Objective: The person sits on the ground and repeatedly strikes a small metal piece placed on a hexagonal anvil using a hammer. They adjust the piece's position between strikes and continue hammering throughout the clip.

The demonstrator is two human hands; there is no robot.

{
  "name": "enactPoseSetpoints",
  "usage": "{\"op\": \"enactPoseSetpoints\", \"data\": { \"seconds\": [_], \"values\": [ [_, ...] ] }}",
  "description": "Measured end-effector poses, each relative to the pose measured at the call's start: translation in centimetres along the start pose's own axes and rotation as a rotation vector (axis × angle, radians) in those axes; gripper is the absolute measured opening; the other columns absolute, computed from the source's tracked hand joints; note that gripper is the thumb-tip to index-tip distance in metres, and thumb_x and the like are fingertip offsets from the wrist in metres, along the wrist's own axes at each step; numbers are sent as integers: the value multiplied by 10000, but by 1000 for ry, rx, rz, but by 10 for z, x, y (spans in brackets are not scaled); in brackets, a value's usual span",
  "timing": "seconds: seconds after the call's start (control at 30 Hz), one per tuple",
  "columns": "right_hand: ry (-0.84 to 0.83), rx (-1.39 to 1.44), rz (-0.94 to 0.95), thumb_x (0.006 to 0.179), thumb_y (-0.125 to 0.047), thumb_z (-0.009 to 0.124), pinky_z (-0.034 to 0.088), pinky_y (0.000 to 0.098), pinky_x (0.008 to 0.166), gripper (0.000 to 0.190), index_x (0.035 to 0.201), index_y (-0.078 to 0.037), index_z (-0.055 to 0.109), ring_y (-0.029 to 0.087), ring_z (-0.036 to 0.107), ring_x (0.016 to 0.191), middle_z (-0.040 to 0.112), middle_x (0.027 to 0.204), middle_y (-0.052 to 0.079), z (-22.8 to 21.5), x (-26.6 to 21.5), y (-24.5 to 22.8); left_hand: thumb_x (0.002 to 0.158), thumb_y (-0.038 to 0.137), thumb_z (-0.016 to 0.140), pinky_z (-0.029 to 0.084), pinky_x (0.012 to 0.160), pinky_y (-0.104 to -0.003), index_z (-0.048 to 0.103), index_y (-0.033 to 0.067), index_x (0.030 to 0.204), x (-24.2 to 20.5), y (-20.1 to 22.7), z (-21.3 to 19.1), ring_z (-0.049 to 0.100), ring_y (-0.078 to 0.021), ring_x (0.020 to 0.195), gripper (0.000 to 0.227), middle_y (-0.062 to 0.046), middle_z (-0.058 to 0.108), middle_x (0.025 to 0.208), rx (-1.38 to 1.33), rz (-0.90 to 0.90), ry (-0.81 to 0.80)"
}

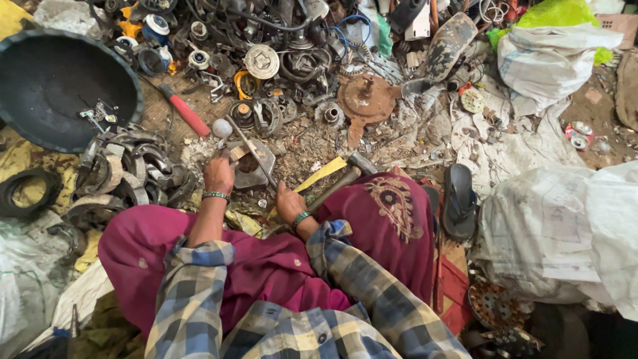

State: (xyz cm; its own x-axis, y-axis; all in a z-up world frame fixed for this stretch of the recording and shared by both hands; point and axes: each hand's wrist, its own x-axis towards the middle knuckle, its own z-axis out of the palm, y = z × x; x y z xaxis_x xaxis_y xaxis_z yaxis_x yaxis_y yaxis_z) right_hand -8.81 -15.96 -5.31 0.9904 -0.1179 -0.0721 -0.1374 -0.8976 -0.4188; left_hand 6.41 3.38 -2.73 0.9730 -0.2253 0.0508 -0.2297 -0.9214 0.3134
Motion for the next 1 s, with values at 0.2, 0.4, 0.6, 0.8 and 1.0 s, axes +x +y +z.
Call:
{"op": "enactPoseSetpoints", "data": {
  "seconds": [0.2,0.4,0.6,0.8,1.0],
  "values": [
    [31,70,6,1058,-152,410,550,578,654,163,1123,-18,476,488,698,789,712,934,280,5,-5,2,886,177,710,550,858,-508,672,32,1255,-10,1,-4,688,-433,997,398,-241,719,1106,-87,64,128],
    [59,4,-49,1024,-124,415,554,580,661,148,1094,-9,477,491,701,792,704,942,295,11,-9,7,946,86,622,556,870,-509,626,56,1346,-15,1,-1,689,-442,1008,401,-255,683,1217,-45,44,72],
    [43,45,1,994,-140,496,555,563,679,162,1098,-15,485,460,704,776,722,884,284,13,-9,4,973,113,595,556,832,-529,574,47,1394,-20,5,-11,684,-465,978,427,-279,659,1210,-100,-25,22],
    [122,88,-78,948,-242,604,523,577,603,416,1257,-4,457,462,679,681,709,902,261,-7,-13,-11,960,74,598,564,829,-521,670,30,1221,-14,-3,5,702,-443,958,274,-256,712,1075,-139,-38,57],
    [291,325,-145,964,-209,590,520,579,593,399,1299,-35,459,486,656,674,687,915,275,-24,-22,-24,905,87,637,568,806,-512,752,22,1008,0,-15,20,716,-423,907,167,-231,740,953,-64,64,132]
  ]
}}
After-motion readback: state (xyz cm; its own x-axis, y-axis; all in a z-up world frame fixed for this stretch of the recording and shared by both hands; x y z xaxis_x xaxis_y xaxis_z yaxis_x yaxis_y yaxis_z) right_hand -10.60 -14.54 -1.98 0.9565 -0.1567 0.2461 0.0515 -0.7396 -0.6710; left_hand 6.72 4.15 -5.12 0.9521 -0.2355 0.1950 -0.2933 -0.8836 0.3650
